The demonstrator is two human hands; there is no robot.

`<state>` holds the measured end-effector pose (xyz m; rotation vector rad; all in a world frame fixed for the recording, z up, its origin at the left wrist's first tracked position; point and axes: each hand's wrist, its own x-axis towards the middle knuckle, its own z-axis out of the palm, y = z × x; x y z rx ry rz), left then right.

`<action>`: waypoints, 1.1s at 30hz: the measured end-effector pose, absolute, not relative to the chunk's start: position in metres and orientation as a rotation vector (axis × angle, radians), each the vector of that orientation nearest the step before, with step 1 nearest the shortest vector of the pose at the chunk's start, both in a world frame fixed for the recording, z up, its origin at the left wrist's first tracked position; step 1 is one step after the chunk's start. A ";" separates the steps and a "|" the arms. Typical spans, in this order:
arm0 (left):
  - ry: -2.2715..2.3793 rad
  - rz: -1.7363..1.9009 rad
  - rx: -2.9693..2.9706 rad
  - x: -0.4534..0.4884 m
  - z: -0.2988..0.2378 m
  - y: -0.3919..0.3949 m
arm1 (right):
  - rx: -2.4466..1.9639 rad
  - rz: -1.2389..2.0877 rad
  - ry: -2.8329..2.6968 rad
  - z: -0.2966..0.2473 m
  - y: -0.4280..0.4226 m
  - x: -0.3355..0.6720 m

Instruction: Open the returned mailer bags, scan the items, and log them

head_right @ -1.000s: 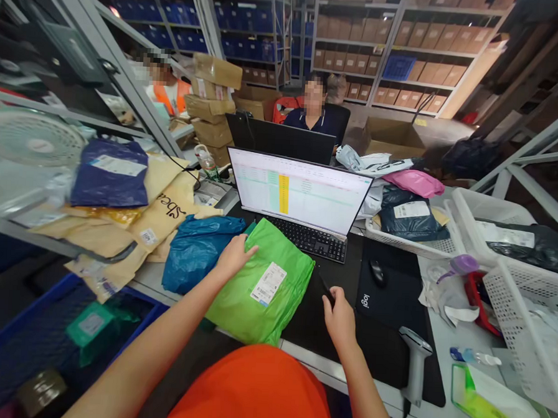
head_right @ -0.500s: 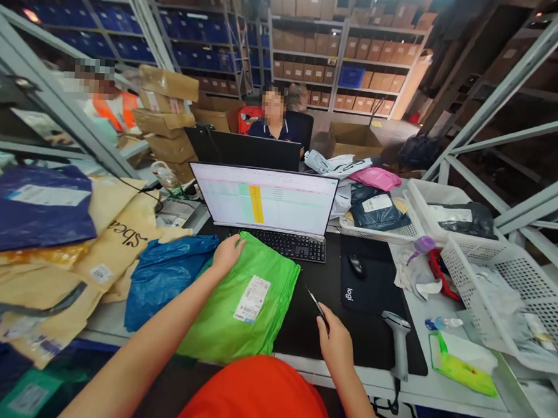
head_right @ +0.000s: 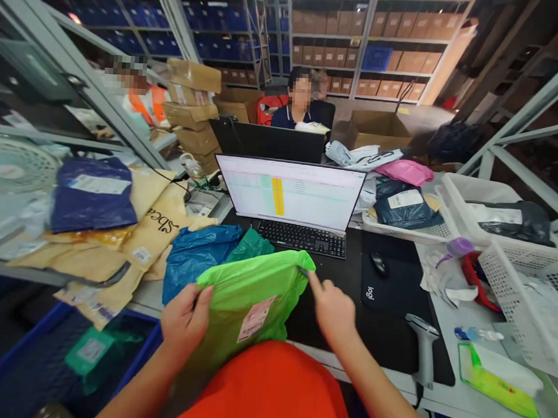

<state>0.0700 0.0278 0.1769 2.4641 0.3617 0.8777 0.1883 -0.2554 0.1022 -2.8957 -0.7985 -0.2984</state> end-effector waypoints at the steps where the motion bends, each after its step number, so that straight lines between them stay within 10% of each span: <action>1: 0.413 0.908 2.439 0.059 0.176 0.030 | -2.977 -0.226 -0.726 0.087 -0.278 0.192; 10: 0.674 0.860 2.222 0.042 0.172 0.049 | -3.107 0.156 0.061 -0.022 -0.377 0.196; 20: 0.536 0.695 2.151 0.034 0.171 0.034 | -2.063 -0.068 -1.248 0.110 -0.148 0.178; 33: 0.539 0.247 1.379 0.016 0.165 0.059 | -1.715 -0.243 -1.590 0.117 -0.088 0.166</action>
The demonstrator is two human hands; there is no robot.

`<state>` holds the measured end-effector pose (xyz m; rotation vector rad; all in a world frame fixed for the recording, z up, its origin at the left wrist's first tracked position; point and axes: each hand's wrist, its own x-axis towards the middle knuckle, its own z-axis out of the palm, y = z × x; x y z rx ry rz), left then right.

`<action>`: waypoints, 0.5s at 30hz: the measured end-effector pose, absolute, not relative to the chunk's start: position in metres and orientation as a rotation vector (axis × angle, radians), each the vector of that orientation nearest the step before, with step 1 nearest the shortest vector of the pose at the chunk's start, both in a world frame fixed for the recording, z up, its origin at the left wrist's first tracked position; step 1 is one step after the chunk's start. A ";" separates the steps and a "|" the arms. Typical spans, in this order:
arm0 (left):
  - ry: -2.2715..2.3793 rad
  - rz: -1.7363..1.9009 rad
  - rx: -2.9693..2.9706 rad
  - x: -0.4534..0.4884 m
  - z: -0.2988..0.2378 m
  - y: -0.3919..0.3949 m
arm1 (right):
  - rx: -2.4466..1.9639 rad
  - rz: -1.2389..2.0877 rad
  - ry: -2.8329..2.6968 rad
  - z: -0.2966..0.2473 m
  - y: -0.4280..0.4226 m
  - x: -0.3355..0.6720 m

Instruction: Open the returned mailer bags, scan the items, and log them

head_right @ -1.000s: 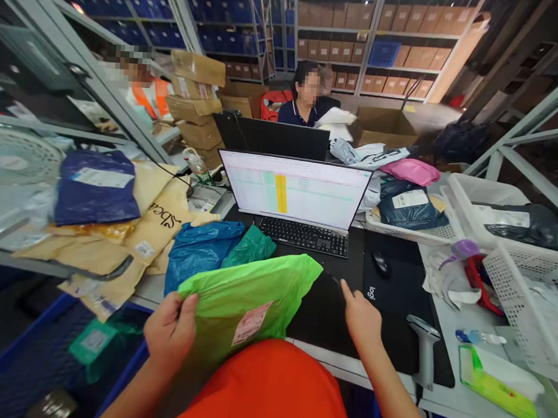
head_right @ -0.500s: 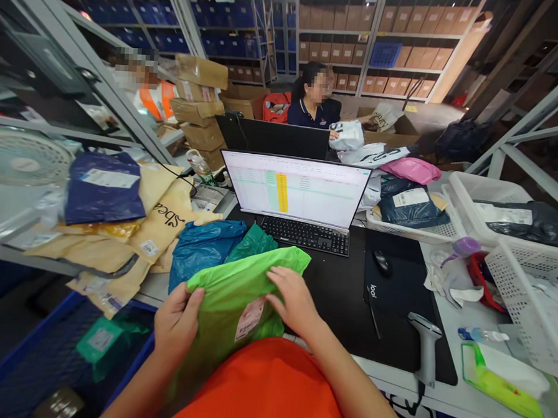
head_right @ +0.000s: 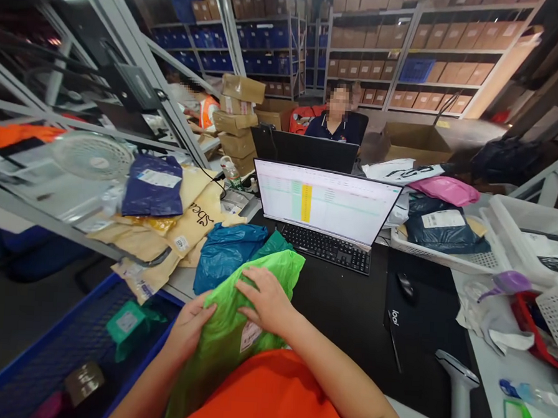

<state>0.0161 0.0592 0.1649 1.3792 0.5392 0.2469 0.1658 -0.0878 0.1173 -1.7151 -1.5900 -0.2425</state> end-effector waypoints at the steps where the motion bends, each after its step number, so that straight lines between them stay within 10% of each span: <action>1: 0.490 0.188 1.358 0.017 0.165 0.056 | -1.714 -0.277 -1.586 0.118 -0.085 0.163; 15: 0.377 0.327 2.164 0.025 0.212 0.080 | -1.625 -0.337 -1.466 0.122 -0.096 0.172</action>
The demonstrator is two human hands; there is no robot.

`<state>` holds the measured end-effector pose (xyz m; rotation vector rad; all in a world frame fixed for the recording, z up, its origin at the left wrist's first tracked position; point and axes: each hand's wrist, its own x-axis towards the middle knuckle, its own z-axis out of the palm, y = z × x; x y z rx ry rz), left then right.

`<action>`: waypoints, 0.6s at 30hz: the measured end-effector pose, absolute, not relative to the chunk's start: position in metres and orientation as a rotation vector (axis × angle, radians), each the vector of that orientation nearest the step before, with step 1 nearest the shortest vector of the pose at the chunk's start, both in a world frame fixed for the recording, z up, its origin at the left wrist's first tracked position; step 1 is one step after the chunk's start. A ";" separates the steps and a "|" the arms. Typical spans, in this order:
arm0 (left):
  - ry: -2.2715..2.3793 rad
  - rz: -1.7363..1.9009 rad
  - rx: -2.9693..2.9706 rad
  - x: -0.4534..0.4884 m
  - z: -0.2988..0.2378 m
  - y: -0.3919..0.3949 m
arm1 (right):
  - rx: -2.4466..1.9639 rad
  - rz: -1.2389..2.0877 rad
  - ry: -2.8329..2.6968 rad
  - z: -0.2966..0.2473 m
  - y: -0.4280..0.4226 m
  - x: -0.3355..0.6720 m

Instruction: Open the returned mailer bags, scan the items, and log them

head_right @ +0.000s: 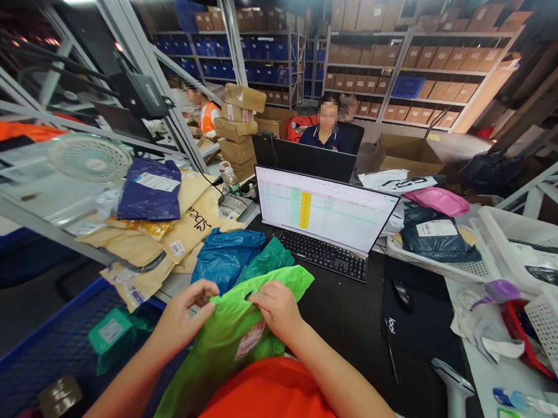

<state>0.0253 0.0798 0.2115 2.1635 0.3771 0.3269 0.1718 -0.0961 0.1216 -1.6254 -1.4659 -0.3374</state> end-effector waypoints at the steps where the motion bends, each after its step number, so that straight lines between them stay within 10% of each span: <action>1: 0.328 0.313 2.231 0.033 0.221 0.081 | -1.611 -0.367 -1.471 0.120 -0.094 0.170; 18: -0.031 -0.809 3.024 0.087 0.247 0.063 | -1.494 -0.447 -1.511 0.112 -0.088 0.128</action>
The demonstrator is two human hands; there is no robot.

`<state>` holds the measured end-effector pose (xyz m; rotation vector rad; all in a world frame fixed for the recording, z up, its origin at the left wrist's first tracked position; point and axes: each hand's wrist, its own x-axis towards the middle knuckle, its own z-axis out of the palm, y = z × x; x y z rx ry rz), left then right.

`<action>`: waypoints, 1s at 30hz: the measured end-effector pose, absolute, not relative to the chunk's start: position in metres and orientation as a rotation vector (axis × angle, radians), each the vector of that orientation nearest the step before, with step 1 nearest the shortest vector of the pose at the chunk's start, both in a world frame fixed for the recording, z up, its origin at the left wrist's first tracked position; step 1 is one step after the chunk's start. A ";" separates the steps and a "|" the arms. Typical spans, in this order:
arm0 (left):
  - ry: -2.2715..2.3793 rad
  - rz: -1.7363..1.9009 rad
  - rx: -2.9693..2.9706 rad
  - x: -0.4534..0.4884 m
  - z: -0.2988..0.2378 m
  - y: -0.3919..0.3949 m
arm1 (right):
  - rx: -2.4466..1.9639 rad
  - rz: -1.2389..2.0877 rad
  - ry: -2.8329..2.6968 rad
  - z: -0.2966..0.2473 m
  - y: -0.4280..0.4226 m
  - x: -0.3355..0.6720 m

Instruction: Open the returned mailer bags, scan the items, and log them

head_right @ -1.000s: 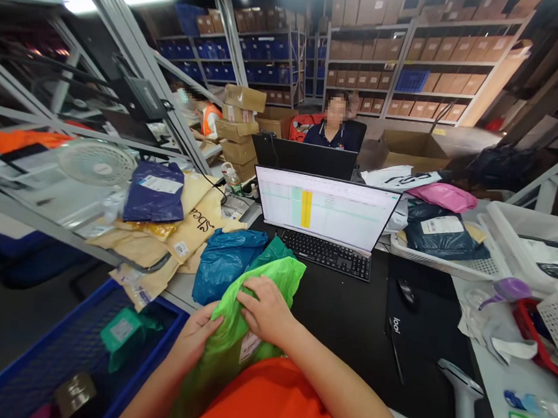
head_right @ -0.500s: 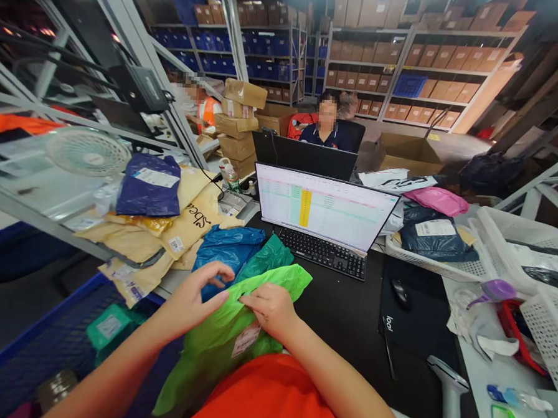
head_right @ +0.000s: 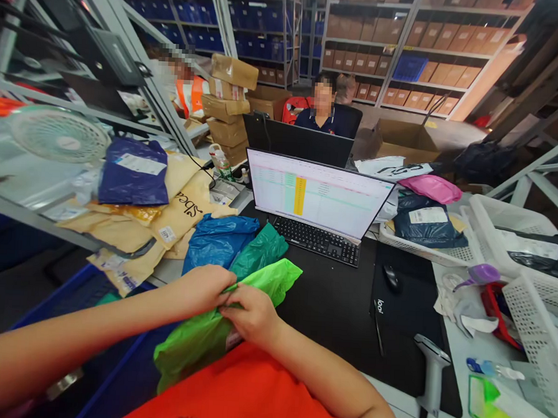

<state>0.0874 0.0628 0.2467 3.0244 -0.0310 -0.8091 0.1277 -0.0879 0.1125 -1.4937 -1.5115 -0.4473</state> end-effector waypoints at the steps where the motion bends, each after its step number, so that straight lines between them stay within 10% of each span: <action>1: -0.031 -0.808 3.024 0.088 0.246 0.063 | -1.492 -0.414 -1.508 0.114 -0.087 0.129; 19: 0.551 -0.252 2.922 0.078 0.222 0.164 | -2.391 0.423 -1.526 0.177 -0.163 0.120; 30: 0.105 -0.281 2.378 0.098 0.225 0.116 | -1.996 -0.051 -1.862 0.158 -0.120 0.156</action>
